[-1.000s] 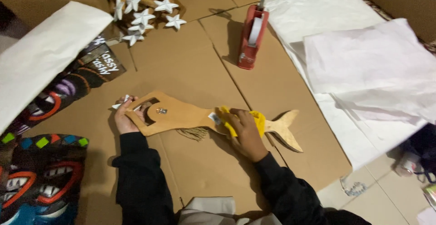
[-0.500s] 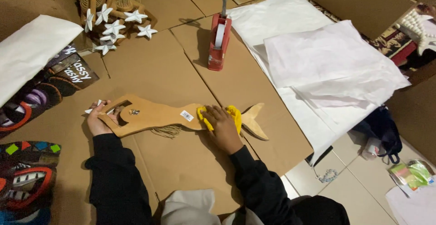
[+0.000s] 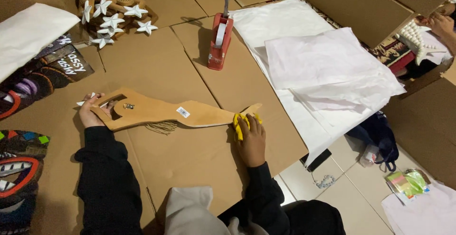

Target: Cleaning a wooden mermaid-shaped decoration with a yellow cloth

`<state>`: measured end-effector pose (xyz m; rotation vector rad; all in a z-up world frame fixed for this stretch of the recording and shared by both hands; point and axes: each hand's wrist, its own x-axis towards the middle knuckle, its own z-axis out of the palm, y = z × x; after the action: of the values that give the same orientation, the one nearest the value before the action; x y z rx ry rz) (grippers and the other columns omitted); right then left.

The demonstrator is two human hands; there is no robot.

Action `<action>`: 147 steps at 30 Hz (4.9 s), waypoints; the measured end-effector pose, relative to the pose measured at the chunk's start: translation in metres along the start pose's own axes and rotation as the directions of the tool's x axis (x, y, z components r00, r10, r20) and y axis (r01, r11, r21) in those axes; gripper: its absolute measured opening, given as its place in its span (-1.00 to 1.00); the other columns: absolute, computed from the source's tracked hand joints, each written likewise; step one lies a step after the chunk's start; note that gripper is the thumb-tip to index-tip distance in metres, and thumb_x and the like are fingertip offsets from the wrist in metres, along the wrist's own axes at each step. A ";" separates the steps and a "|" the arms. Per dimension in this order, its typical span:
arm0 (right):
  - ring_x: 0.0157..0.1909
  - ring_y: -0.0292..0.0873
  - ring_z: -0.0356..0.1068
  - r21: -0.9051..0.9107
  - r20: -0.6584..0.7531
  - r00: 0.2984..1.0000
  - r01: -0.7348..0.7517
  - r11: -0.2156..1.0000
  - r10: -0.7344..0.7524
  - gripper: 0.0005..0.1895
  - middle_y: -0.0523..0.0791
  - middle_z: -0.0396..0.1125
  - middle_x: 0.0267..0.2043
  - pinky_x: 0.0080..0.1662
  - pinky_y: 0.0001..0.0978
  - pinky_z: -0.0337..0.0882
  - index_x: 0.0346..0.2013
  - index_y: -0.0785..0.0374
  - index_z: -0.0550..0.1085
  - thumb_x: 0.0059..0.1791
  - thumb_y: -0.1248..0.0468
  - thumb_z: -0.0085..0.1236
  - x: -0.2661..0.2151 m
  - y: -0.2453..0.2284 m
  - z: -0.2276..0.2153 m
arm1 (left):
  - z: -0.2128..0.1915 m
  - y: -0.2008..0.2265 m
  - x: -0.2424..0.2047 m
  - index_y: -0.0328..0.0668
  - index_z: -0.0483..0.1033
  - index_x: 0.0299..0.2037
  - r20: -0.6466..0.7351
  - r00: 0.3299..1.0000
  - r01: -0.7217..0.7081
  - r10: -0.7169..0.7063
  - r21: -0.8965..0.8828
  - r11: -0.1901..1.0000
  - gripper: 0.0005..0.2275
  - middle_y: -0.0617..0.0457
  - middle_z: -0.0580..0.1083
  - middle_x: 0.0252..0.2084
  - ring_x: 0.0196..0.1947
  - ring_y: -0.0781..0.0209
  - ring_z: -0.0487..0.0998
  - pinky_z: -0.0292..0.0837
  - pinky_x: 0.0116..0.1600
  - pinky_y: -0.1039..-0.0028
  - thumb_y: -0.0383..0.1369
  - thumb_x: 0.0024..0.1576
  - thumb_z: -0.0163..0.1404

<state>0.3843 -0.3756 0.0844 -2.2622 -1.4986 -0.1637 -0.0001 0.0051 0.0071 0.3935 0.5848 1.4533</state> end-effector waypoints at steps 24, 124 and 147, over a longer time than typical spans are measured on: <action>0.20 0.13 0.30 0.243 -0.436 0.891 0.253 0.936 -0.127 -0.50 0.07 0.28 0.18 0.14 -0.06 0.26 0.24 0.20 0.40 -0.03 0.33 0.09 0.023 0.000 -0.021 | -0.002 0.000 0.009 0.07 0.50 -0.35 -0.105 0.994 0.015 -0.016 -0.009 1.000 -0.77 0.02 0.52 -0.19 -0.11 0.13 0.64 0.53 -0.12 0.19 -0.60 0.17 -0.08; -0.20 0.19 0.32 0.118 -0.430 0.902 0.014 0.993 0.038 -0.68 0.11 0.31 -0.18 -0.20 -0.01 0.33 -0.14 0.38 0.38 -0.08 0.29 0.25 0.032 0.025 -0.036 | 0.019 0.005 -0.016 0.08 0.51 -0.30 -0.107 0.994 0.017 -0.018 -0.010 1.000 -0.86 0.10 0.54 -0.23 -0.13 0.22 0.62 0.52 -0.10 0.32 -0.50 0.08 0.05; 0.11 0.24 0.43 0.180 -0.235 0.953 -0.152 0.972 0.192 -0.40 0.11 0.25 0.35 0.05 0.03 0.46 0.19 0.31 0.42 -0.13 0.21 0.25 0.066 0.084 0.034 | 0.024 0.007 -0.019 0.08 0.53 -0.28 -0.087 0.996 0.009 -0.010 -0.010 1.000 -0.86 0.00 0.55 -0.24 -0.17 0.11 0.58 0.49 -0.17 0.33 -0.50 0.08 0.06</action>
<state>0.4830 -0.3334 0.0516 -2.1397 -1.1375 -0.2575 0.0086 -0.0104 0.0329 0.3206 0.6487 1.4689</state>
